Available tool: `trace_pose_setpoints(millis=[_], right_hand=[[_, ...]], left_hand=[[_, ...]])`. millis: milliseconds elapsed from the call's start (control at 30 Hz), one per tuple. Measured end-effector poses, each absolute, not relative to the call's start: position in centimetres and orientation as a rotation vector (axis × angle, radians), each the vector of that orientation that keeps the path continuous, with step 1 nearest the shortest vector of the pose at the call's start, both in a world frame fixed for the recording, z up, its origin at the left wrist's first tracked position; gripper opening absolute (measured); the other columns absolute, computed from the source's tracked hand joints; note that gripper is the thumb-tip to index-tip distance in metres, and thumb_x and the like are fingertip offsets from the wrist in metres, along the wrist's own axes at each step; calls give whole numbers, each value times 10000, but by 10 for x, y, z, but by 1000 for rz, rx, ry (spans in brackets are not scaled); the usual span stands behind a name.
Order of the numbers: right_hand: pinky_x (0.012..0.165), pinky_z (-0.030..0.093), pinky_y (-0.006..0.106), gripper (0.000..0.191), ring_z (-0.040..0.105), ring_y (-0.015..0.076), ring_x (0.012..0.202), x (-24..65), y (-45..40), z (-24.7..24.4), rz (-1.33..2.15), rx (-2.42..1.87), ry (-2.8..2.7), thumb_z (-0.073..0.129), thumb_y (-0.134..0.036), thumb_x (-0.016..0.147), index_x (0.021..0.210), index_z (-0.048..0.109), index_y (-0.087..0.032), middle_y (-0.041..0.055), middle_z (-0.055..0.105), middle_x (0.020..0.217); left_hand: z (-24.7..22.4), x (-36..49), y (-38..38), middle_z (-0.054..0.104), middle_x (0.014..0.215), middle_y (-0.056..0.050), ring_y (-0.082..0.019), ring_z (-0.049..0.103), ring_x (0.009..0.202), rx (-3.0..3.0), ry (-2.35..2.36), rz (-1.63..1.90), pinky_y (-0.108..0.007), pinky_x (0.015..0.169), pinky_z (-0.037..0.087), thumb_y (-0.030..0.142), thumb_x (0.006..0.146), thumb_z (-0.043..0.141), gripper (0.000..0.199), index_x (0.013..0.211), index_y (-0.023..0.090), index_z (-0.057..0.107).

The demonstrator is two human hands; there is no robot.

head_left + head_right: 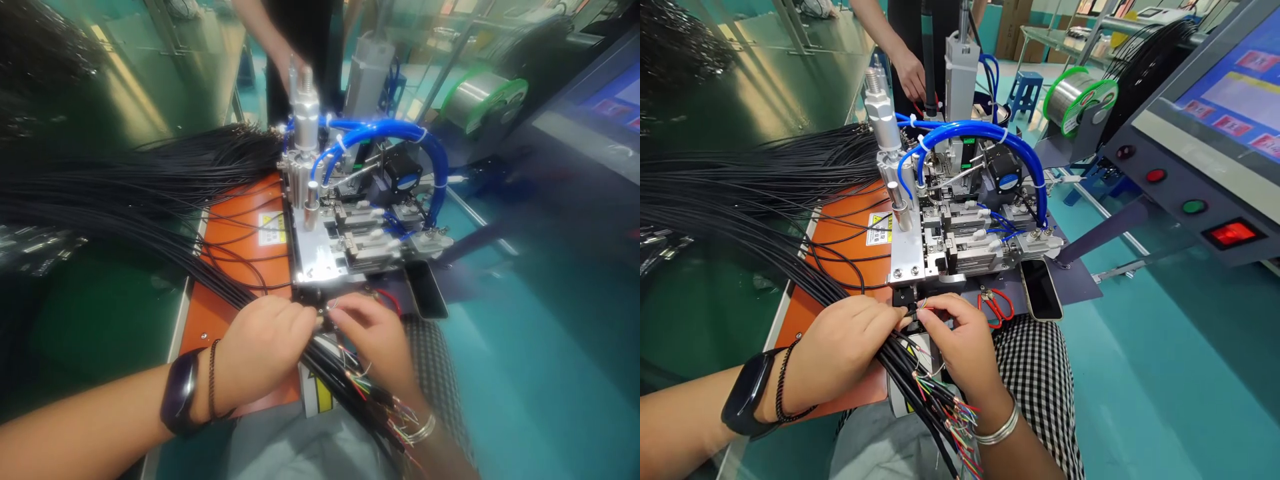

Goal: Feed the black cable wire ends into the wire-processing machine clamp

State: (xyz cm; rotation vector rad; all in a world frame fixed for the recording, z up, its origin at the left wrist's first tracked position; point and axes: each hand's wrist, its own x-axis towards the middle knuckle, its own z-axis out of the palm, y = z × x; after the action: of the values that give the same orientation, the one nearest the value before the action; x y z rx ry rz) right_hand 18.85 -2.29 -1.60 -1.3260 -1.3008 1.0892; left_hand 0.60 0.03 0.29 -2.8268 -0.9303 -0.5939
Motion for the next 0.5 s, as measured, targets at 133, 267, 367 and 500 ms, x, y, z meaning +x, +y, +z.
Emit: trace_pose_setpoints(millis=[133,267,367,500], right_hand=[[635,482,259,68,602,148,685,186,-22,-17,1085,-1339,-1294,656,-220,778,719,650,-187,7,662,733],[653,464,260,121,582,141,681,188,-23,-23,1060,-1362,-1305,657,-228,780,674,620,-181,-2,629,699],[630,452,249,122,568,138,673,193,-22,-27,1158,-1413,-1276,642,-250,792,695,625,-179,-4,626,694],[578,420,236,142,541,138,663,198,-21,-29,1284,-1486,-1249,626,-294,798,725,613,-174,-3,602,696]], left_hand=[[3,6,-3,572,691,-47,-188,527,643,-2861,-894,-568,-310,572,432,70,815,455,142,858,132,576],[13,6,-6,615,936,-107,-241,567,819,-2999,-974,-320,-380,685,507,109,717,555,414,1129,74,542],[14,4,-3,594,1009,-108,-241,549,891,-3036,-990,-253,-393,760,510,109,732,564,504,1231,94,496],[6,1,5,580,926,-69,-198,533,833,-3027,-956,-319,-346,703,493,101,857,446,384,1224,187,517]])
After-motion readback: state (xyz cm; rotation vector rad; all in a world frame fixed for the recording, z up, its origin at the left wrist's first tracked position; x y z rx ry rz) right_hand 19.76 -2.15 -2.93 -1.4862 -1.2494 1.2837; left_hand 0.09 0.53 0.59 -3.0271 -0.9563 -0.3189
